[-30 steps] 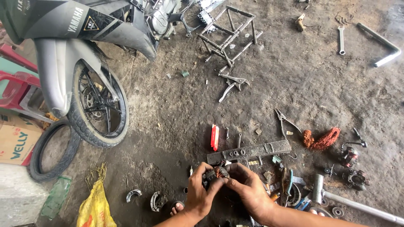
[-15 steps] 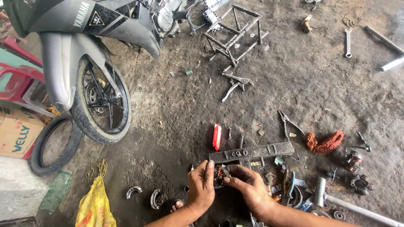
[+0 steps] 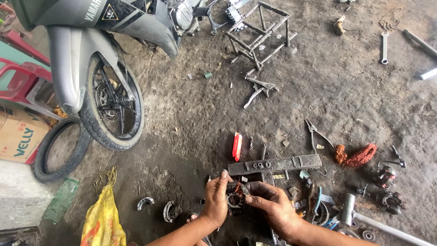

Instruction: Repairing a motorcycle engine component, specifically a stator assembly, using pliers and a hammer while working on a ground-level jig.

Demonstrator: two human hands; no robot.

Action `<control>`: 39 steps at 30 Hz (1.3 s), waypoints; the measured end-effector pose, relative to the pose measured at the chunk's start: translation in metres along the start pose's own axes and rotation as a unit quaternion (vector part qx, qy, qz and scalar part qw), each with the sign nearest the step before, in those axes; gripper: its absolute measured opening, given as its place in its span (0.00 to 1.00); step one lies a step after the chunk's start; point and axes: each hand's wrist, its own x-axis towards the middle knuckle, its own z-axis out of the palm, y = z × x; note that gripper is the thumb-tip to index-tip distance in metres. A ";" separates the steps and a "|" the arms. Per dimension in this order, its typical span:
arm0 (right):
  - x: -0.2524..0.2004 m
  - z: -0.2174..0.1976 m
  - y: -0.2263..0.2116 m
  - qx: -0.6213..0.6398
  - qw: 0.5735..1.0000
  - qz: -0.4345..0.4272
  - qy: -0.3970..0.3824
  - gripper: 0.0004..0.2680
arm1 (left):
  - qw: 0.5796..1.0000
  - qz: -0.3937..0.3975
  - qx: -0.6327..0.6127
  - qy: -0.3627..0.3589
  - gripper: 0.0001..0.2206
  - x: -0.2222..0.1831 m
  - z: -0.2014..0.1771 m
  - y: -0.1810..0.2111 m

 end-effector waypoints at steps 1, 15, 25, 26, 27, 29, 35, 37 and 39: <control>-0.002 0.003 -0.004 0.008 1.000 0.025 0.007 0.15 | 1.000 -0.004 -0.007 -0.006 0.24 0.000 -0.001 0.001; -0.012 0.004 -0.007 0.034 0.996 0.067 -0.053 0.13 | 0.972 -0.143 -0.166 -0.087 0.24 -0.006 -0.006 0.010; -0.011 -0.009 0.012 0.024 0.997 0.039 -0.059 0.12 | 0.984 -0.079 -0.024 -0.161 0.28 -0.005 -0.009 0.000; -0.010 -0.011 0.017 0.025 0.998 0.018 -0.061 0.12 | 0.982 -0.069 -0.004 -0.178 0.29 -0.005 -0.010 -0.006; -0.010 -0.011 0.014 0.025 0.998 0.018 -0.062 0.12 | 0.982 -0.068 -0.004 -0.178 0.29 -0.003 -0.011 0.000; -0.009 -0.012 0.006 -0.068 0.993 -0.033 -0.091 0.10 | 0.961 -0.110 -0.049 -0.249 0.31 0.003 -0.011 0.014; 0.000 -0.037 0.018 -0.172 0.970 -0.088 -0.149 0.10 | 0.926 -0.197 -0.036 -0.319 0.25 0.011 -0.011 0.031; -0.005 -0.033 0.013 -0.212 0.962 -0.109 -0.136 0.10 | 0.934 -0.204 -0.047 -0.291 0.23 0.012 -0.010 0.006; -0.013 -0.027 0.008 -0.247 0.953 -0.130 -0.119 0.10 | 0.938 -0.213 -0.057 -0.267 0.21 0.010 -0.007 -0.001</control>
